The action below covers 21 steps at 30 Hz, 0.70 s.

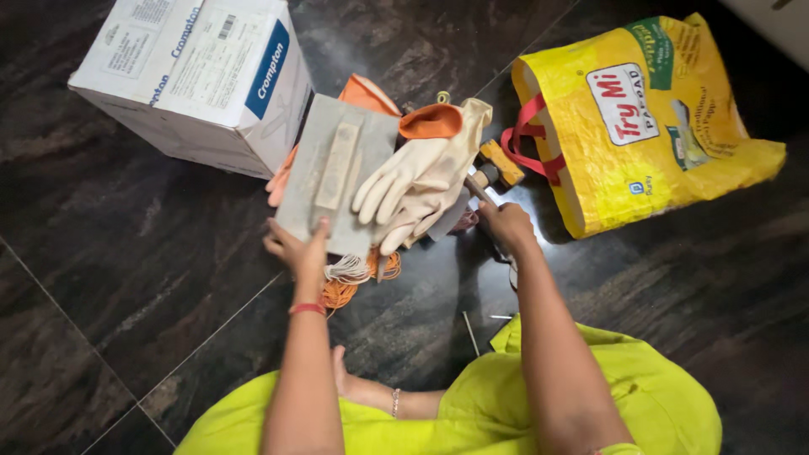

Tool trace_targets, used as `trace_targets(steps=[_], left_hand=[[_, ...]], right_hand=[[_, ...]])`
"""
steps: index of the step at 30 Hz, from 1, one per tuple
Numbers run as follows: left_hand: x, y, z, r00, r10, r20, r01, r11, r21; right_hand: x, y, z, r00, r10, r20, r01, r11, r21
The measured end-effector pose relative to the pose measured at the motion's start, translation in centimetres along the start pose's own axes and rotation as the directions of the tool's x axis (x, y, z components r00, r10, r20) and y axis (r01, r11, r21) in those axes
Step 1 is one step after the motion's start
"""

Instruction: The person unpacks a yellow reusable bag and a cardboard box, removing gloves, tools, a glass bowl, a power adapter, and various hardware items. The items are placed on the floor in a pile.

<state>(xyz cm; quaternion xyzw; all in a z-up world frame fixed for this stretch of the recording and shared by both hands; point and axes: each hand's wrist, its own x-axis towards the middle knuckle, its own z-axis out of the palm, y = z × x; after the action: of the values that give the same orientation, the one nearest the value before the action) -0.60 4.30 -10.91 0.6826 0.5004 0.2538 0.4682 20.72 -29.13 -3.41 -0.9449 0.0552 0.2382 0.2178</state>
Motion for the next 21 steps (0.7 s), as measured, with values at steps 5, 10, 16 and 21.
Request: trace_targets(steps=[5, 10, 16, 21], left_hand=[[-4.2, 3.5, 1.1, 0.999, 0.003, 0.034, -0.004, 0.999, 0.032], [-5.7, 5.2, 2.2, 0.997, -0.015, 0.072, 0.01, 0.997, 0.072], [-7.9, 6.7, 5.7, 0.967, -0.015, 0.255, 0.004, 0.999, 0.042], [-6.9, 7.8, 5.8, 0.892, -0.008, 0.453, 0.033, 0.998, -0.049]], right_hand=[[-1.3, -1.9, 1.0, 0.989, 0.061, -0.136, -0.067, 0.997, -0.037], [2.5, -0.2, 2.7, 0.945, -0.071, -0.32, 0.062, 0.997, -0.041], [8.9, -0.5, 0.0, 0.802, -0.356, -0.479, 0.35, 0.931, -0.106], [8.5, 2.0, -0.3, 0.654, -0.356, -0.667, 0.442, 0.896, -0.045]])
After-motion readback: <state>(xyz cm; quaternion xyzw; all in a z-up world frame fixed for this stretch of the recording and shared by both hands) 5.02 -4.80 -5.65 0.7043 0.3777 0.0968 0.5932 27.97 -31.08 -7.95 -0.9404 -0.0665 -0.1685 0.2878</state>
